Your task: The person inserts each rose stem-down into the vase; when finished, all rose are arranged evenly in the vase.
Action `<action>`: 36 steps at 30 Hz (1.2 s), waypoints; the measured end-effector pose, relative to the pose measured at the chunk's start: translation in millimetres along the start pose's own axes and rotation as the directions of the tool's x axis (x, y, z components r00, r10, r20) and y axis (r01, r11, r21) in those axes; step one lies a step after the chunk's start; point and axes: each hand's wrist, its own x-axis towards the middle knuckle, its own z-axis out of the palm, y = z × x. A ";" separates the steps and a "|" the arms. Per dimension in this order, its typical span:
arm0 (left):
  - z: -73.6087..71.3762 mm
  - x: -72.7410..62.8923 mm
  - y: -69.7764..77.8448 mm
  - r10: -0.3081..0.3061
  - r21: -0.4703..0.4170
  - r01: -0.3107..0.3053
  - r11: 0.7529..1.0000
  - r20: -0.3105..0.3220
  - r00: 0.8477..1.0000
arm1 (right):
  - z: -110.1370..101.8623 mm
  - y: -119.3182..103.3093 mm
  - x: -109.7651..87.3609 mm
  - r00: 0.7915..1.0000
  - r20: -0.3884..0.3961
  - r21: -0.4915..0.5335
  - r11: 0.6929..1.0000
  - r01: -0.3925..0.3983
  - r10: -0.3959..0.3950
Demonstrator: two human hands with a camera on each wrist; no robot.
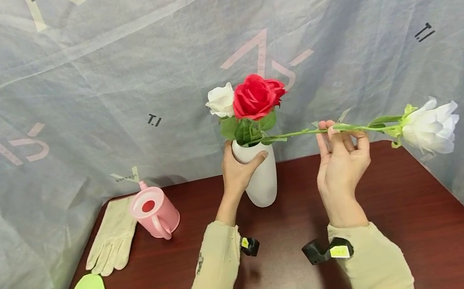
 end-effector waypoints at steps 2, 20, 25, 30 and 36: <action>-0.4 0.0 0.0 0.003 0.002 -0.003 1.000 0.001 1.000 | 1.1 5.1 -5.6 0.999 0.038 -0.019 1.000 0.019 -0.018; 0.8 1.3 -0.6 0.027 0.031 -0.026 0.999 -0.041 0.999 | 10.6 29.4 -29.7 0.967 0.252 -0.082 0.995 0.061 -0.039; 2.1 0.5 -2.9 0.045 0.022 -0.044 0.999 -0.029 0.999 | 12.1 16.2 -27.3 0.977 0.211 -0.029 0.999 0.040 -0.033; 0.8 -0.2 -2.1 0.025 0.015 -0.025 1.000 -0.015 1.000 | 10.3 -2.8 -30.5 0.990 0.141 0.057 0.998 0.018 -0.026; -0.2 1.2 0.1 0.022 0.011 -0.021 1.000 -0.017 1.000 | 11.8 -17.3 -40.4 1.000 0.016 0.150 0.988 0.023 -0.026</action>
